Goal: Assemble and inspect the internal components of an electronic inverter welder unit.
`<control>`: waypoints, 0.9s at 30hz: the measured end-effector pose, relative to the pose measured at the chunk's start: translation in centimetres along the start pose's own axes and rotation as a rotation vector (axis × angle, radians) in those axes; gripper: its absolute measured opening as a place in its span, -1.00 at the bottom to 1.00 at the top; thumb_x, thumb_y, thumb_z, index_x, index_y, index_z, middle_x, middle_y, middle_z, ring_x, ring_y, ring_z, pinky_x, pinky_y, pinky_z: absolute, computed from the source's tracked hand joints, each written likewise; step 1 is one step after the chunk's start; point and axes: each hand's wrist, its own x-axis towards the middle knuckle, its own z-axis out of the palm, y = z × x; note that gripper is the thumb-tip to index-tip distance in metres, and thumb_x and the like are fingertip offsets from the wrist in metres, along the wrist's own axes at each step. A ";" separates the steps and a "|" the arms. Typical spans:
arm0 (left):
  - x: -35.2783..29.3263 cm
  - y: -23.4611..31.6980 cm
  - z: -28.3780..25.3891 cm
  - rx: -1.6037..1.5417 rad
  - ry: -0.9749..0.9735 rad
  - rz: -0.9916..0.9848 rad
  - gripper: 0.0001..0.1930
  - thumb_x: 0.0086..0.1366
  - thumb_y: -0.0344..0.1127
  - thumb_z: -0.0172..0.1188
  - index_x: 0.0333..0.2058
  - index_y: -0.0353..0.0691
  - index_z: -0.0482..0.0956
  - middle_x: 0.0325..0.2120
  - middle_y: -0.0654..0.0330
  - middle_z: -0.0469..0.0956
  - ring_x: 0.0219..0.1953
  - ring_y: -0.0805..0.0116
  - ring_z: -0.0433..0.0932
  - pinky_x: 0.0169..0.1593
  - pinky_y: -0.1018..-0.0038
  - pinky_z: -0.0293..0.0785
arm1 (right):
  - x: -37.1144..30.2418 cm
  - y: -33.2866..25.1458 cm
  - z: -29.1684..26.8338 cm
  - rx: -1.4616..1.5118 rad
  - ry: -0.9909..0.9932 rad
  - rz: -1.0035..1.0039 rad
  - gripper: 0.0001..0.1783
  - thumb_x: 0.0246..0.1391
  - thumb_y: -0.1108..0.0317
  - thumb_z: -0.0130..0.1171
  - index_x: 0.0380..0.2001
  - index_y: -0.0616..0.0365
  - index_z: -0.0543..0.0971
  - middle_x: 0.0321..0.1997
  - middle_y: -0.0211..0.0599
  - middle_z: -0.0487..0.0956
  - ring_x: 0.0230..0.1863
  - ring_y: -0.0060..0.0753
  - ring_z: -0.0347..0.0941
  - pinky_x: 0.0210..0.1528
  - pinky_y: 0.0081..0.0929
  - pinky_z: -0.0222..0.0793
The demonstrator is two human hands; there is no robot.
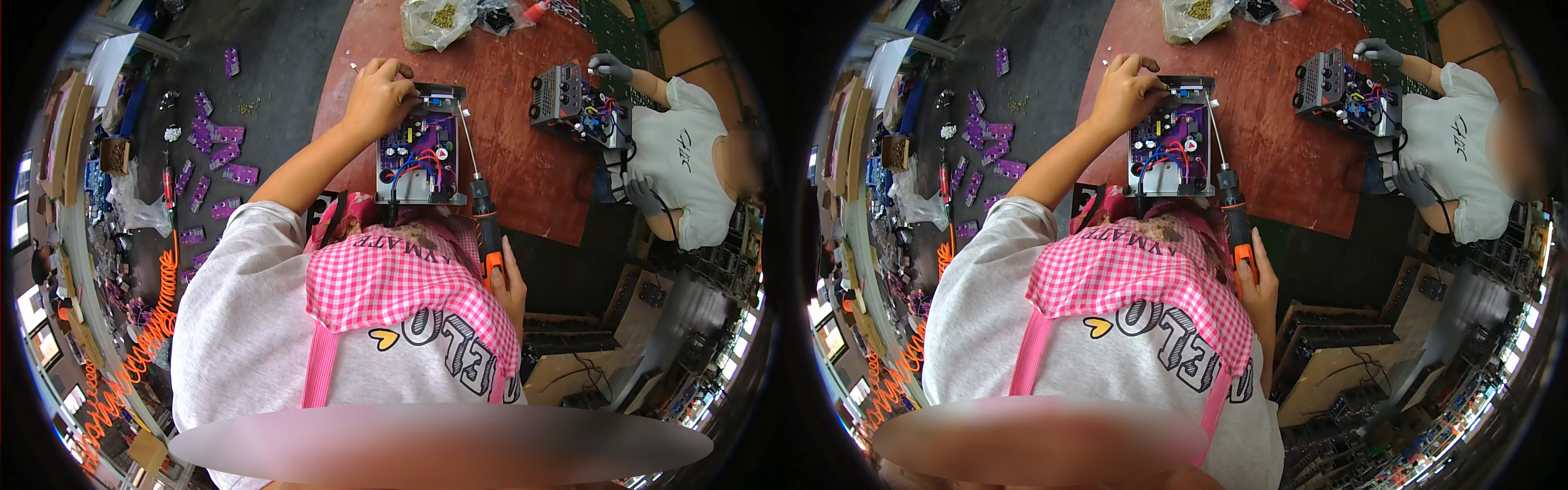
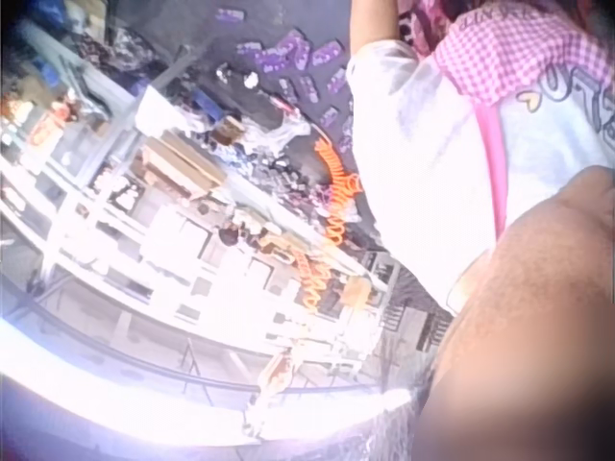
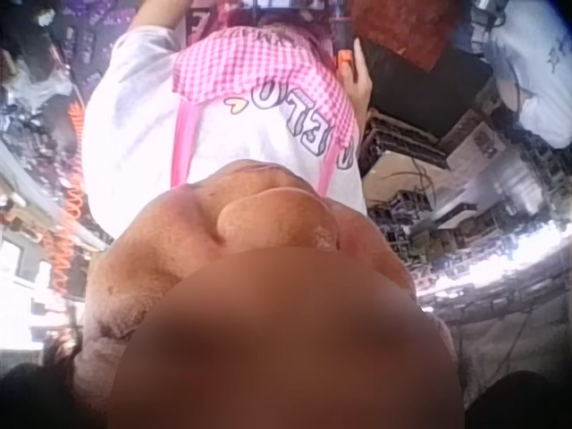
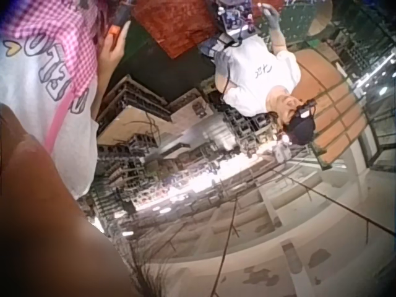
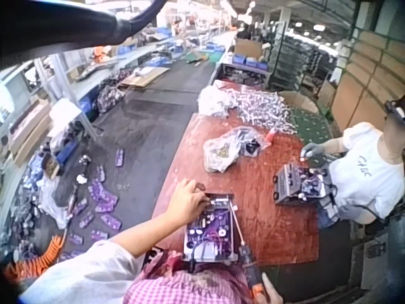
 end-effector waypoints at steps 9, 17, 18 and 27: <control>0.9 -0.8 0.4 -0.043 -0.012 -0.024 -0.83 -0.15 -0.32 0.44 -0.51 -0.14 0.66 -0.24 0.27 0.55 -0.11 0.11 0.45 -0.07 0.23 0.44 | 0.3 -0.4 0.1 -0.033 -0.006 -0.057 -0.39 0.32 0.19 -0.03 0.35 0.22 0.22 0.27 0.10 0.40 0.17 -0.27 0.43 0.11 -0.47 0.32; 1.2 -0.7 0.2 -0.029 -0.059 -0.018 -0.84 -0.12 -0.29 0.44 -0.50 -0.14 0.68 -0.23 0.28 0.55 -0.11 0.12 0.45 -0.07 0.24 0.44 | 0.5 -0.5 0.5 -0.021 0.021 -0.071 -0.38 0.32 0.16 -0.03 0.35 0.23 0.22 0.27 0.10 0.40 0.17 -0.23 0.44 0.10 -0.46 0.33; 1.3 -0.6 0.2 -0.034 -0.041 -0.008 -0.86 -0.12 -0.33 0.43 -0.51 -0.15 0.67 -0.25 0.25 0.55 -0.14 0.12 0.45 -0.09 0.27 0.44 | 0.6 -0.4 0.6 -0.038 0.009 -0.051 -0.38 0.32 0.16 -0.03 0.35 0.23 0.22 0.27 0.10 0.39 0.17 -0.22 0.44 0.10 -0.46 0.33; 1.3 -0.6 0.2 -0.033 -0.054 -0.017 -0.86 -0.11 -0.32 0.43 -0.52 -0.14 0.68 -0.27 0.27 0.55 -0.15 0.13 0.45 -0.09 0.28 0.44 | 0.8 -0.1 0.7 -0.030 0.003 -0.037 -0.38 0.32 0.16 -0.03 0.34 0.24 0.22 0.29 0.09 0.38 0.21 -0.22 0.41 0.14 -0.45 0.32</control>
